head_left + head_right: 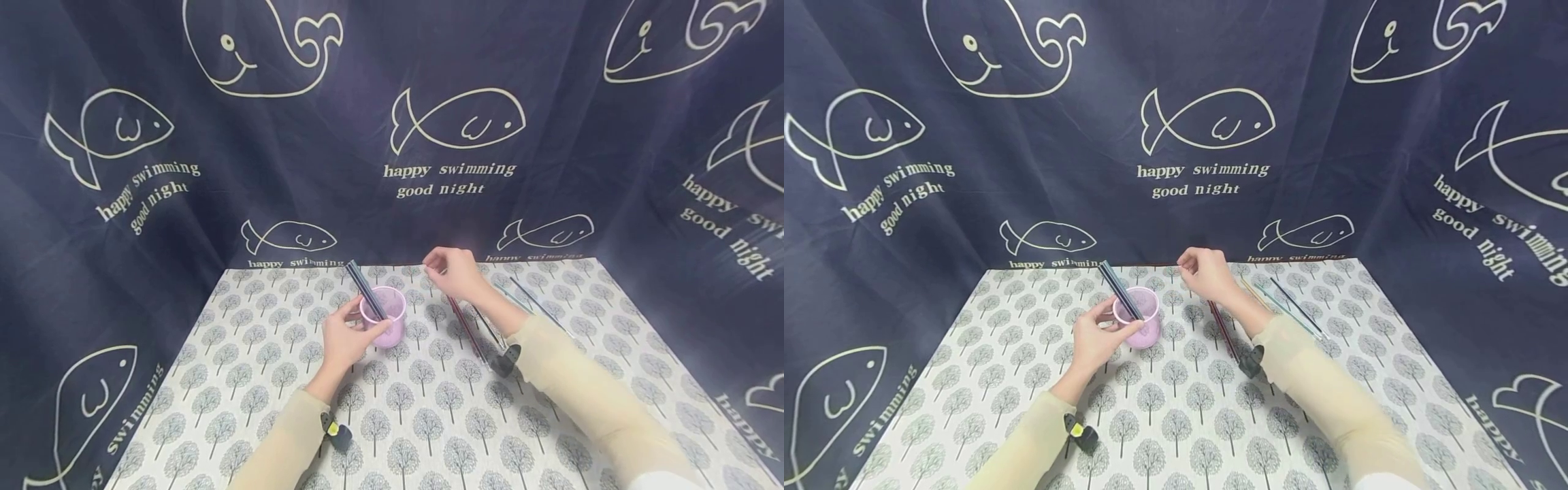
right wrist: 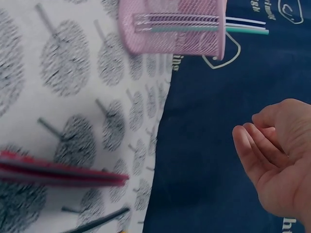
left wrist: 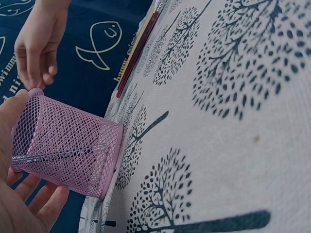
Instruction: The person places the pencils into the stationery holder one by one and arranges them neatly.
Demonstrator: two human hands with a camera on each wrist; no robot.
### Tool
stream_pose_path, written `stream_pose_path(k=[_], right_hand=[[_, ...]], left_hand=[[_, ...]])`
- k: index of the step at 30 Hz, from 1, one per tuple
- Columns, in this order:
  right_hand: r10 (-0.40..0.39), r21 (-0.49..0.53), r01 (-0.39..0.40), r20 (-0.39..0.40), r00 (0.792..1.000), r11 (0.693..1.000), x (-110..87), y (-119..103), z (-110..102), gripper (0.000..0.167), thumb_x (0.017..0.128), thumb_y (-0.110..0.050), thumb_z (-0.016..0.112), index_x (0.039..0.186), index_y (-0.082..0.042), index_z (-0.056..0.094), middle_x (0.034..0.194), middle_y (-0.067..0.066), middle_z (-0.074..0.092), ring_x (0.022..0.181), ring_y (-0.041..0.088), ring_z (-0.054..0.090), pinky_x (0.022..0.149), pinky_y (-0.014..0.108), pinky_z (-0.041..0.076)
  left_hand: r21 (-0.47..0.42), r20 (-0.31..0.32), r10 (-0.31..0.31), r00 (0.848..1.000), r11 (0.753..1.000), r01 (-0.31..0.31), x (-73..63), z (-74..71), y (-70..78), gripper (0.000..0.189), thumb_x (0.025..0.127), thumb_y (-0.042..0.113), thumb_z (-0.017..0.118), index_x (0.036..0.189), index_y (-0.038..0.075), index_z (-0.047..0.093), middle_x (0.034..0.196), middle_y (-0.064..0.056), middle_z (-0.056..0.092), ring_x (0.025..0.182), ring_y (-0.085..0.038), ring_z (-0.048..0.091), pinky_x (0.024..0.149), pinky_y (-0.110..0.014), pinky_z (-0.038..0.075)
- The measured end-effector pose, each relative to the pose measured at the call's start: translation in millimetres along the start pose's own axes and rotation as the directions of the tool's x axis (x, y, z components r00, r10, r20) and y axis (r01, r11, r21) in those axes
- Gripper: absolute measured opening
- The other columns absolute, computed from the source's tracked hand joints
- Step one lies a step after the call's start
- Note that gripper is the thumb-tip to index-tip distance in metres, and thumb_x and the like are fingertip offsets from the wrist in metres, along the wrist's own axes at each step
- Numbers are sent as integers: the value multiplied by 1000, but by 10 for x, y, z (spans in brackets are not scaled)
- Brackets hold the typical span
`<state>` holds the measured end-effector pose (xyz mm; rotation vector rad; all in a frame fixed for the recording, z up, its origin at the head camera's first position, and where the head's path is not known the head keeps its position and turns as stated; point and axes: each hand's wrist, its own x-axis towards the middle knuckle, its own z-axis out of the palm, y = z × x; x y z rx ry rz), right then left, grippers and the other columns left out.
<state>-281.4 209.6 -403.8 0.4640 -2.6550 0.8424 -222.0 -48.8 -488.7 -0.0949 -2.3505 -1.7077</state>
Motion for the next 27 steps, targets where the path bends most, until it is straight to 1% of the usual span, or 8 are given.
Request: stream_pose_path(k=[9,13,19,21,22,23,25,27], right_hand=[[14,-48,-13,26,1000,999,-209,309,-27,14,92,-10,70,101,-3,78,87,11,80,76,25,74,73,44,66],[24,-52,-21,52,998,998,-321,434,-25,15,92,-9,70,101,0,77,87,13,79,75,25,72,76,45,64],[53,-110,-43,96,994,993,-459,586,1,13,90,-9,72,98,-1,78,84,11,79,72,22,70,72,44,65],[43,-124,-29,116,992,992,-489,606,22,11,90,-9,72,96,-2,78,82,9,79,71,21,71,76,51,64],[37,-130,-20,128,991,991,-502,610,37,10,90,-9,73,95,-2,78,81,8,78,70,20,70,86,57,63],[31,-134,-13,140,990,991,-514,613,55,9,90,-9,73,94,-3,78,80,8,78,69,19,70,87,60,63],[26,-136,-3,166,986,991,-535,606,94,7,90,-9,76,92,-3,78,77,6,77,66,16,68,88,61,62],[38,-150,-10,187,982,989,-555,591,137,6,89,-10,78,89,-4,78,75,3,76,64,13,65,85,54,64]], left_hand=[[13,-6,5,1000,1000,-5,-6,-3,-4,83,68,34,102,139,6,69,122,-14,78,101,-32,76,79,-35,71],[13,-5,10,1000,1000,-10,3,12,-15,83,68,34,103,138,6,69,121,-14,78,100,-32,77,78,-35,71],[30,19,32,999,999,-33,32,40,-10,81,69,35,102,138,6,70,122,-12,79,99,-29,77,74,-27,69],[30,14,35,999,999,-36,38,40,-15,80,69,34,102,137,6,70,121,-12,79,99,-28,77,73,-25,69],[29,11,34,999,999,-34,38,37,-17,80,69,33,102,137,6,71,120,-12,79,99,-28,77,73,-25,68],[29,7,31,999,999,-31,37,32,-20,79,69,33,102,136,6,71,120,-12,79,98,-28,77,73,-25,68],[29,1,27,1000,999,-27,29,19,-24,78,68,32,102,136,7,71,119,-11,79,98,-28,77,73,-26,69],[30,-4,28,1000,999,-28,16,3,-26,78,68,33,102,135,7,72,119,-11,79,98,-28,77,75,-29,69]])
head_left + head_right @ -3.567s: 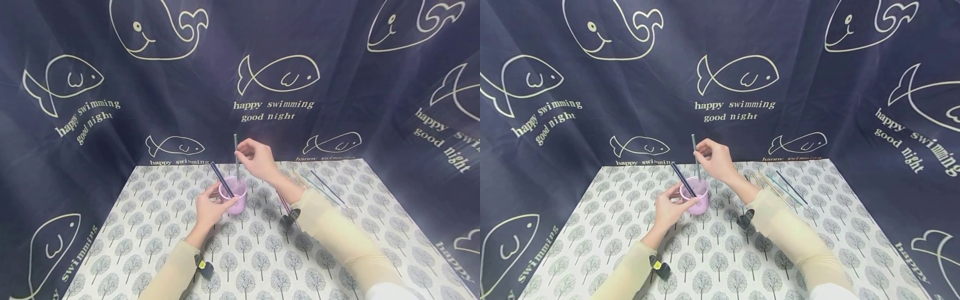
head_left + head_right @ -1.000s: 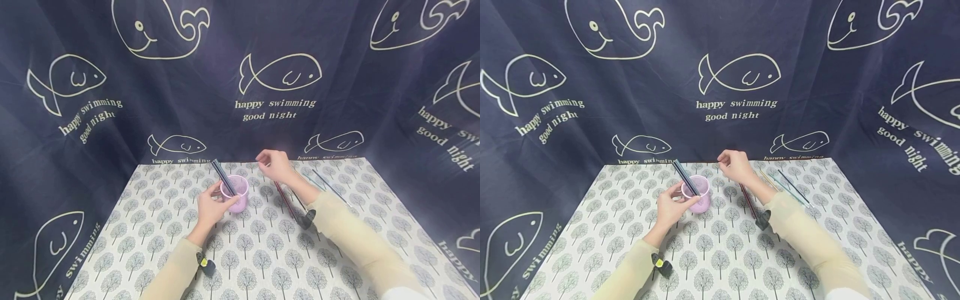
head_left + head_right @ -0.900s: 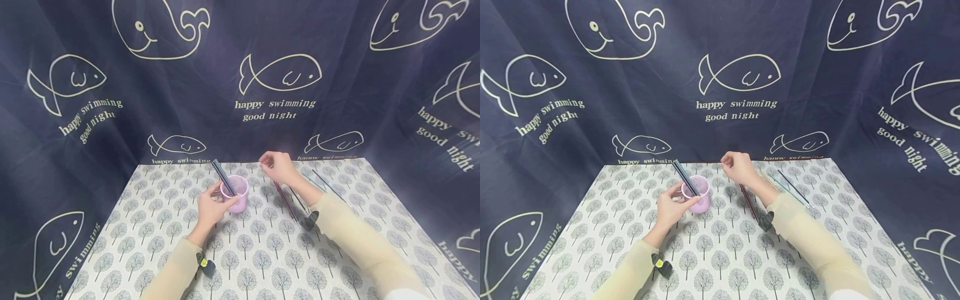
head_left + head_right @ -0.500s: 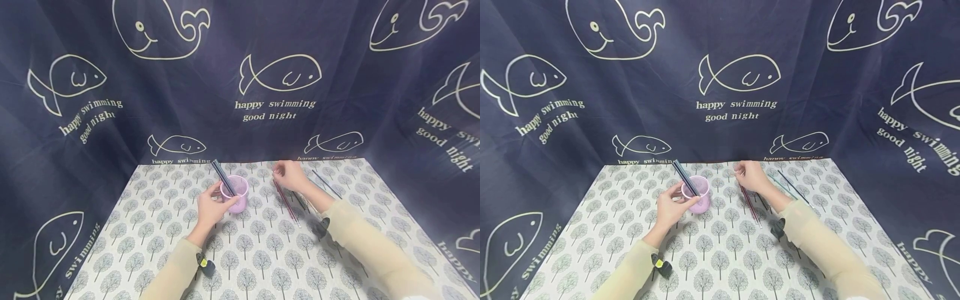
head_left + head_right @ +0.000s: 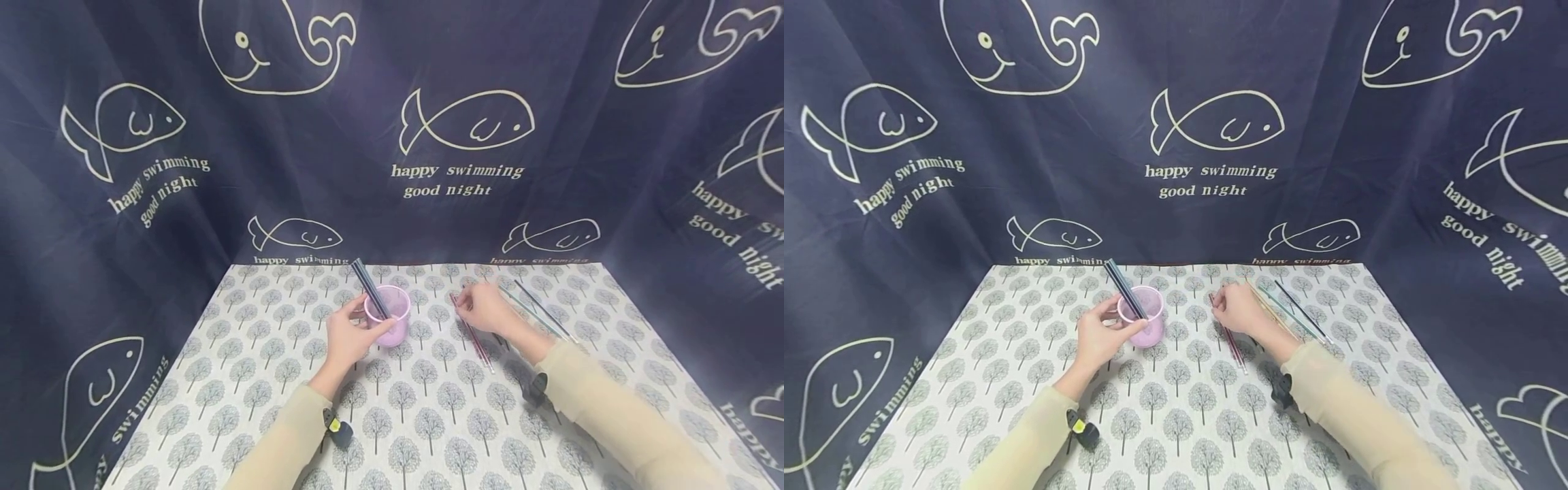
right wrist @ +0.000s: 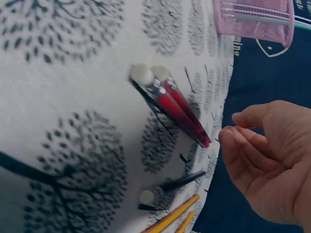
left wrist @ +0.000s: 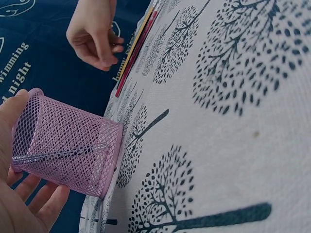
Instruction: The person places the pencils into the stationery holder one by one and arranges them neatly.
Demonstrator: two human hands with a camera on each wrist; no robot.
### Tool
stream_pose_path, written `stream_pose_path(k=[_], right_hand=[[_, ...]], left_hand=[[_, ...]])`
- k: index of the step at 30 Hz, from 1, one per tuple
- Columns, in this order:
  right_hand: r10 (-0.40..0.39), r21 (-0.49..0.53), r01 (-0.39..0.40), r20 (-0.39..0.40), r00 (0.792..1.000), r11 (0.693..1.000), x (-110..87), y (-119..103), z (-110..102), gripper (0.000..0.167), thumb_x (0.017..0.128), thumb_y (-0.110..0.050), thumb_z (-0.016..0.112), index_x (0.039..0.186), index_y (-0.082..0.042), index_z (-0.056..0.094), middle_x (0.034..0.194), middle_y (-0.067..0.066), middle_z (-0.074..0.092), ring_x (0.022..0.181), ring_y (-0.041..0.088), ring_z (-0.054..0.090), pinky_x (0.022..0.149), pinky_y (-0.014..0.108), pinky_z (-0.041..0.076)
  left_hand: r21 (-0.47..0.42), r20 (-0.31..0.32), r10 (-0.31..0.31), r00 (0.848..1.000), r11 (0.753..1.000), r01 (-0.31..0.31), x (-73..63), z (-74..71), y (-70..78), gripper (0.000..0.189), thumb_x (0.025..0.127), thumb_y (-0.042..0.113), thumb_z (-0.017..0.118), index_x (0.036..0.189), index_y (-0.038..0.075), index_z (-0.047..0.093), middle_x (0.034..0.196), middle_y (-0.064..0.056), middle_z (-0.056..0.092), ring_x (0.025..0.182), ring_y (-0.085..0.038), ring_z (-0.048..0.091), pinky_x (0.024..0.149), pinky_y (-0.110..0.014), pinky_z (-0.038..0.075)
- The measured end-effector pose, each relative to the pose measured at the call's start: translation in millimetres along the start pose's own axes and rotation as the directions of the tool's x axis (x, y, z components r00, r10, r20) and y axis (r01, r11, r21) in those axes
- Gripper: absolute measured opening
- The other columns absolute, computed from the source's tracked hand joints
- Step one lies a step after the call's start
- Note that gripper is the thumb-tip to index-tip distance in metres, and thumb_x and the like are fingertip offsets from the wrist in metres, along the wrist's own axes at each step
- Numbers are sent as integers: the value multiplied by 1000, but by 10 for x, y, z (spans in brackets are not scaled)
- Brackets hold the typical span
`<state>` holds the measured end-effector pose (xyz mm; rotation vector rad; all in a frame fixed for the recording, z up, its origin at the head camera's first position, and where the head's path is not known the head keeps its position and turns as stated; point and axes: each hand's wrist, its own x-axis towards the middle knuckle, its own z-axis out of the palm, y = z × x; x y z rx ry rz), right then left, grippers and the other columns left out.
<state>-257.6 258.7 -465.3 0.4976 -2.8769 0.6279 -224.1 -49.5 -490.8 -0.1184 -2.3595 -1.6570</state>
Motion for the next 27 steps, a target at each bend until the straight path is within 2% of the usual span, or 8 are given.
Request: stream_pose_path(k=[1,2,5,9,12,18,21,27], right_hand=[[5,-14,-5,10,1000,1000,-9,-6,16,6,88,-10,79,88,-5,78,74,2,75,64,13,64,82,49,65],[13,-24,-13,17,1000,1000,-16,-15,30,6,87,-10,80,87,-5,78,73,2,75,64,13,64,72,42,64],[44,-55,-42,39,998,998,-39,-38,70,6,86,-10,81,87,-6,78,74,3,75,66,14,65,69,35,63],[90,-71,-86,52,995,994,-55,-58,108,6,86,-9,81,87,-5,77,75,5,75,67,16,67,66,33,64],[123,-99,-118,52,991,988,-59,-63,123,8,86,-11,81,83,-5,76,71,5,74,61,15,65,58,29,62],[136,-168,-124,58,989,978,-78,-66,123,28,84,-10,80,60,-11,67,51,0,64,45,12,54,44,22,48],[137,-184,-122,73,988,975,-80,-67,125,36,84,-9,80,51,-14,64,44,-2,60,40,10,52,40,21,46],[169,-154,-152,105,980,976,-44,-66,102,29,82,-9,78,55,-12,68,48,-1,64,41,10,52,40,20,45]], left_hand=[[0,-1,-1,1000,1000,1,-5,-2,1,77,69,33,102,135,7,72,118,-11,79,98,-29,77,75,-30,70],[3,-2,0,1000,1000,0,-10,-5,2,77,69,33,102,135,7,72,118,-12,79,98,-29,77,76,-31,70],[11,-6,3,1000,1000,-3,-22,-11,6,79,68,35,102,136,7,71,118,-12,80,99,-30,77,77,-34,70],[21,-10,-1,1000,1000,1,-27,-13,5,81,68,37,102,137,9,71,120,-12,79,99,-30,77,76,-34,70],[14,-5,-6,1000,1000,6,-28,-13,-2,82,68,38,101,138,8,70,122,-13,79,99,-32,77,75,-32,70],[-8,6,-6,1000,1000,6,-27,-15,-11,84,68,39,102,139,7,69,122,-15,78,99,-35,77,76,-32,70],[-9,5,-8,1000,1000,8,-28,-15,-6,85,68,40,102,139,7,69,122,-16,78,99,-35,77,76,-33,70],[6,5,-30,1000,1000,30,-25,-15,1,85,68,40,101,140,8,68,121,-16,78,98,-34,78,76,-33,70]])
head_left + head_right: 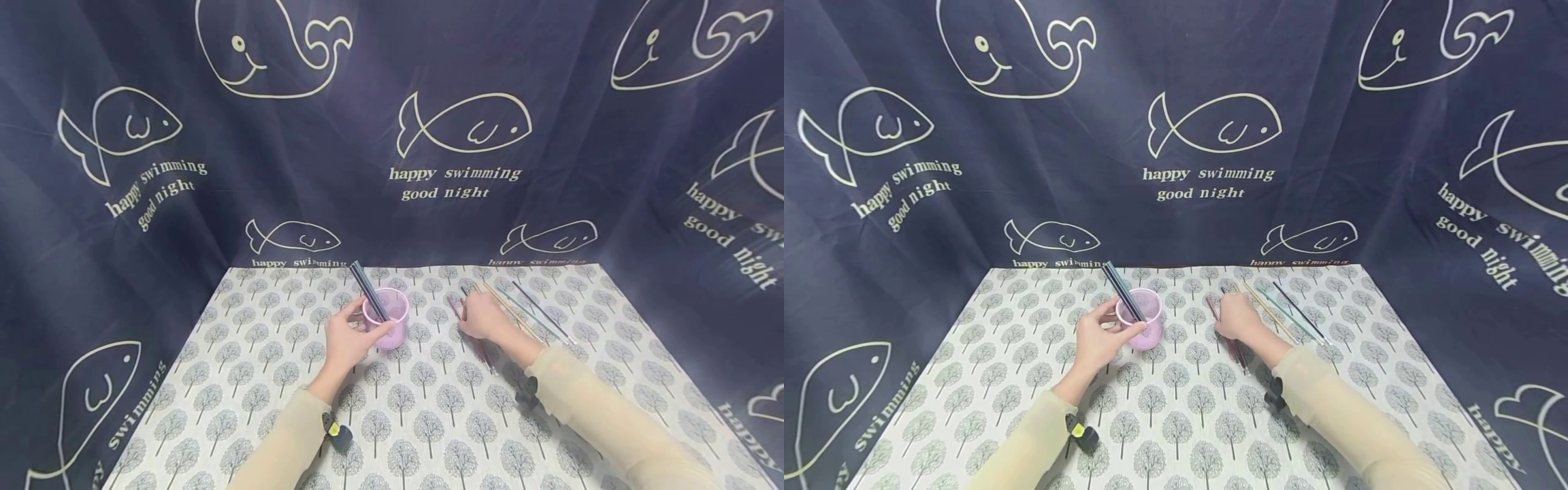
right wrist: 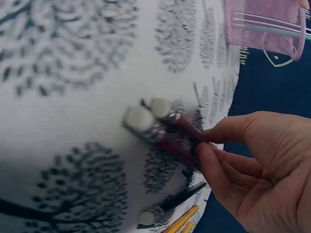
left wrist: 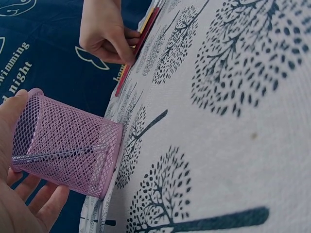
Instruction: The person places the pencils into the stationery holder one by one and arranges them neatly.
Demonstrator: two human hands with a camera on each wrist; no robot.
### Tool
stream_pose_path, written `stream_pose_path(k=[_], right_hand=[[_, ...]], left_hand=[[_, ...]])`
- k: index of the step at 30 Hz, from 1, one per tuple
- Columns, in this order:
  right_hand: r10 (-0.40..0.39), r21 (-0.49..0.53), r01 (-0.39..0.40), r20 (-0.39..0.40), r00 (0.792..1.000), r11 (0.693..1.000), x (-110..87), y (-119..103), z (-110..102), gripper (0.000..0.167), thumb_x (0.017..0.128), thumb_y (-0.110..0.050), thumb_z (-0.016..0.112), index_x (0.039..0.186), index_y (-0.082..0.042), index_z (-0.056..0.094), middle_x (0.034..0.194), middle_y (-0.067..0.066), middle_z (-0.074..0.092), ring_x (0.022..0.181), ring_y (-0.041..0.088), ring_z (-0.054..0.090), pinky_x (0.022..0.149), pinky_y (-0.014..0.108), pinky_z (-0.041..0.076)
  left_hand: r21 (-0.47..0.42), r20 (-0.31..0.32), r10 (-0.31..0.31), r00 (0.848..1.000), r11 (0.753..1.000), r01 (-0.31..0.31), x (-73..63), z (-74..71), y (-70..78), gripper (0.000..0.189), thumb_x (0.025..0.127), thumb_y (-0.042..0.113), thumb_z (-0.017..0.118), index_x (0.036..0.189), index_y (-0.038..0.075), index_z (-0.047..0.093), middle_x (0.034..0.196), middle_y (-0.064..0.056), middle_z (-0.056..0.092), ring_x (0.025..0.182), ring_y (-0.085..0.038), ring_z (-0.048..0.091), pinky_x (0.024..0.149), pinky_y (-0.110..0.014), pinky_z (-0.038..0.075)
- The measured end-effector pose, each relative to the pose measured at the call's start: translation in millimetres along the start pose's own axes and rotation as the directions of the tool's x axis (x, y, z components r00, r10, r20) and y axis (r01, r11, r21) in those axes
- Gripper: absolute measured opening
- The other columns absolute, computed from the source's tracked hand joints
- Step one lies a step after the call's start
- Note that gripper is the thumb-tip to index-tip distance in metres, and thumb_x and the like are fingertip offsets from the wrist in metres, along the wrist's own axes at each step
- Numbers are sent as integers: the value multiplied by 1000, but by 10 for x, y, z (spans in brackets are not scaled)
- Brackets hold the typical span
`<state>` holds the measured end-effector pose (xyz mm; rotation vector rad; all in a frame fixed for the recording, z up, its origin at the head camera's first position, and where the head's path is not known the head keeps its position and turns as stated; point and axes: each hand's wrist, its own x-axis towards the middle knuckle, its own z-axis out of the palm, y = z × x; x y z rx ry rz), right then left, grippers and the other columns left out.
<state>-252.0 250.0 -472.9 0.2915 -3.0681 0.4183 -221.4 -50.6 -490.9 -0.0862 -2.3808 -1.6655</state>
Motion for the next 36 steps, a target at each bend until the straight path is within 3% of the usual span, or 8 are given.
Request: stream_pose_path(k=[4,7,10,13,18,26,31,36], right_hand=[[-21,71,23,-18,1000,997,69,8,-92,36,83,-9,74,51,-16,58,44,-5,55,40,7,42,39,18,36],[-57,137,67,-75,996,988,149,6,-204,26,83,-9,72,59,-14,62,51,-4,59,44,7,45,44,20,42],[-70,180,100,-164,984,979,233,-48,-329,8,82,-10,69,76,-6,73,63,4,70,52,14,58,52,30,55],[-56,221,113,-251,966,969,295,-142,-444,9,83,-10,68,83,-5,76,70,6,75,59,18,66,62,36,62],[-42,280,145,-346,937,949,318,-354,-603,7,91,-13,70,88,-7,72,78,6,76,70,21,70,70,38,61],[-84,374,275,-454,887,886,312,-641,-576,6,97,-9,71,99,-4,67,89,10,76,82,23,74,78,38,69],[-91,405,345,-529,843,847,326,-793,-591,9,98,-7,72,103,-2,67,95,12,79,86,26,77,80,36,70],[-118,444,426,-571,812,788,336,-953,-645,9,98,-5,73,103,-2,67,96,13,78,88,26,78,80,33,70]], left_hand=[[1,-5,-1,1000,1000,1,0,1,1,86,68,41,102,140,8,68,121,-16,78,97,-33,77,75,-32,70],[-14,-5,9,1000,1000,-9,7,-8,3,86,67,40,102,139,7,69,121,-16,78,97,-33,77,74,-31,70],[-25,-3,23,1000,999,-23,22,-27,1,86,67,39,102,139,6,69,121,-16,78,98,-34,77,75,-31,70],[-28,-5,34,999,999,-34,25,-33,7,84,68,37,102,138,5,69,122,-17,78,98,-35,77,76,-32,70],[-23,-6,35,999,999,-35,17,-22,9,81,68,34,102,137,6,70,121,-14,78,98,-32,77,76,-34,71],[-13,5,22,1000,1000,-22,-48,-21,1,81,69,34,102,137,5,70,120,-16,78,99,-31,77,78,-34,71],[2,1,37,999,999,-37,-37,-22,3,82,69,35,101,137,4,69,120,-18,78,96,-32,78,76,-34,70],[-7,5,32,999,999,-32,-4,-17,26,83,69,35,102,139,5,69,126,-19,77,93,-34,80,74,-32,70]])
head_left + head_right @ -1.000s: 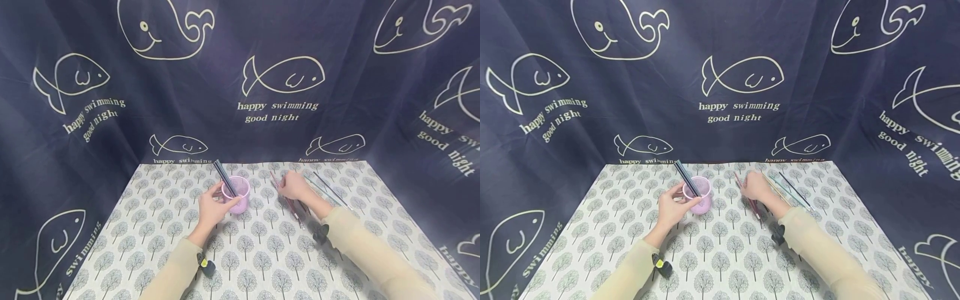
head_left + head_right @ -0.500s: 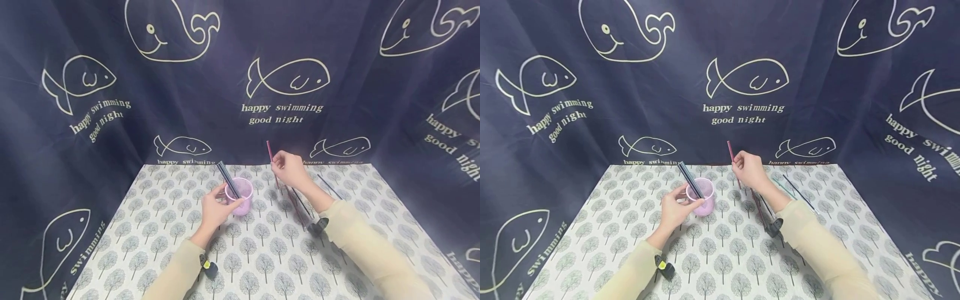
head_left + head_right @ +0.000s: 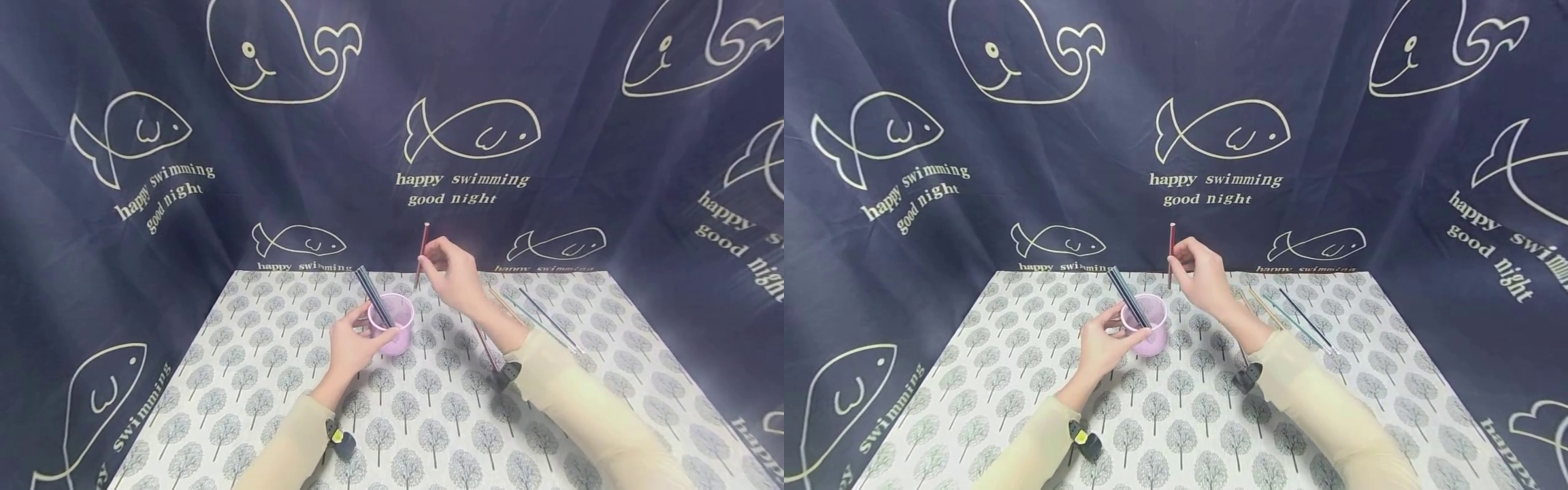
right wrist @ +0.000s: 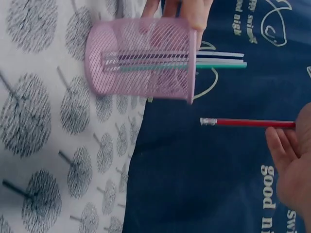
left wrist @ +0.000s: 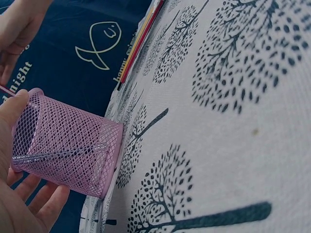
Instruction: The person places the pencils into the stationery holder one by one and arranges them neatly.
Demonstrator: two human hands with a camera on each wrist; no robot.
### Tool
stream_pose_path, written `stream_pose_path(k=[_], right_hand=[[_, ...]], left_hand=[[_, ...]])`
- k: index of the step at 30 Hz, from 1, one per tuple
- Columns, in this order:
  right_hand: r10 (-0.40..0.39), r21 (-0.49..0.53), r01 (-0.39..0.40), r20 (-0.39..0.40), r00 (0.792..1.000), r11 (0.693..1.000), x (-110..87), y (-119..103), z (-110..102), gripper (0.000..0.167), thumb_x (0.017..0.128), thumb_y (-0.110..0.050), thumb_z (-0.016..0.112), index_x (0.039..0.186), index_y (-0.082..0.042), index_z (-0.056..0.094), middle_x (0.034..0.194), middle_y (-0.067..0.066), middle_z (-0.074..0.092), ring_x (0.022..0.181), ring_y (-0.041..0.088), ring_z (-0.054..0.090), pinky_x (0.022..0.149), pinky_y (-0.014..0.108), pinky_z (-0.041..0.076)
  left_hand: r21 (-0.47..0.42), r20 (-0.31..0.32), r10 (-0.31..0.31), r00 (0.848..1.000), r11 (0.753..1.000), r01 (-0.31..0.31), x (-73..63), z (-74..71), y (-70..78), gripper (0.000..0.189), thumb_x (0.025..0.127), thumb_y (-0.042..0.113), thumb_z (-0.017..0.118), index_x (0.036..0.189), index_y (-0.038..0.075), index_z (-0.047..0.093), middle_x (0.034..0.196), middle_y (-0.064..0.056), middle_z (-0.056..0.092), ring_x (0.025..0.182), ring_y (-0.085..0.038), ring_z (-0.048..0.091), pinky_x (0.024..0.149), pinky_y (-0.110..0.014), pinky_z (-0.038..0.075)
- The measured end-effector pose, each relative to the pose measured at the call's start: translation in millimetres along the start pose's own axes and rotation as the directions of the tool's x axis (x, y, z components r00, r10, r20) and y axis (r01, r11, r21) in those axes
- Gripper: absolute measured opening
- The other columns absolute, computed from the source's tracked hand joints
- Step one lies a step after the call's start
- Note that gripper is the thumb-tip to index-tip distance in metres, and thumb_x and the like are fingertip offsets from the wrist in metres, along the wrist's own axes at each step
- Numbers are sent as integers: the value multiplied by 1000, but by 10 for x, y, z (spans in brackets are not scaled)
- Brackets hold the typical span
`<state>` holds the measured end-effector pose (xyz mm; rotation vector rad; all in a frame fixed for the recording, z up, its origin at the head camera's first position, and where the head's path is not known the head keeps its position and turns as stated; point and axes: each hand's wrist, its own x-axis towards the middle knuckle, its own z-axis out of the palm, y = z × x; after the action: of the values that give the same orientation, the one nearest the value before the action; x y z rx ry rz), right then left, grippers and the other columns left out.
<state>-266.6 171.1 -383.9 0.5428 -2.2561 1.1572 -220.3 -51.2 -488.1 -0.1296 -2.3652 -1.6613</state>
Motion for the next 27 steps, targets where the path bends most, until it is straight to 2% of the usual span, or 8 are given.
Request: stream_pose_path(k=[4,7,13,18,27], right_hand=[[-27,79,23,51,998,997,4,-96,81,8,98,-3,73,103,0,67,96,14,78,86,27,78,81,30,69],[-29,90,20,107,994,996,-14,-112,169,9,99,-4,73,103,-1,66,97,13,78,88,26,79,83,27,69],[-20,32,13,204,979,999,-71,-48,344,8,99,-7,73,101,-4,67,95,11,77,89,25,78,79,26,69],[13,-43,-3,237,971,999,-101,18,446,6,98,-9,74,99,-7,69,91,8,79,86,21,77,76,26,69],[52,-170,1,303,951,985,-85,20,591,6,96,-13,78,96,-8,75,90,8,82,81,20,79,76,32,69]], left_hand=[[-13,0,1,1000,1000,-1,-2,1,14,82,69,34,101,138,3,69,128,-20,76,94,-35,79,75,-31,70],[-20,2,4,1000,1000,-4,-5,4,10,82,69,34,102,138,4,69,128,-19,76,96,-36,79,75,-33,71],[-18,-3,42,999,999,-42,-16,29,-30,79,70,34,101,136,4,70,124,-18,78,92,-35,80,75,-38,71],[-2,-8,76,997,997,-76,-7,45,-44,77,71,34,101,135,4,71,120,-17,79,93,-35,80,76,-40,71],[-25,-21,64,998,998,-64,3,14,-30,78,70,32,102,135,3,71,114,-21,79,95,-38,79,78,-44,71]])
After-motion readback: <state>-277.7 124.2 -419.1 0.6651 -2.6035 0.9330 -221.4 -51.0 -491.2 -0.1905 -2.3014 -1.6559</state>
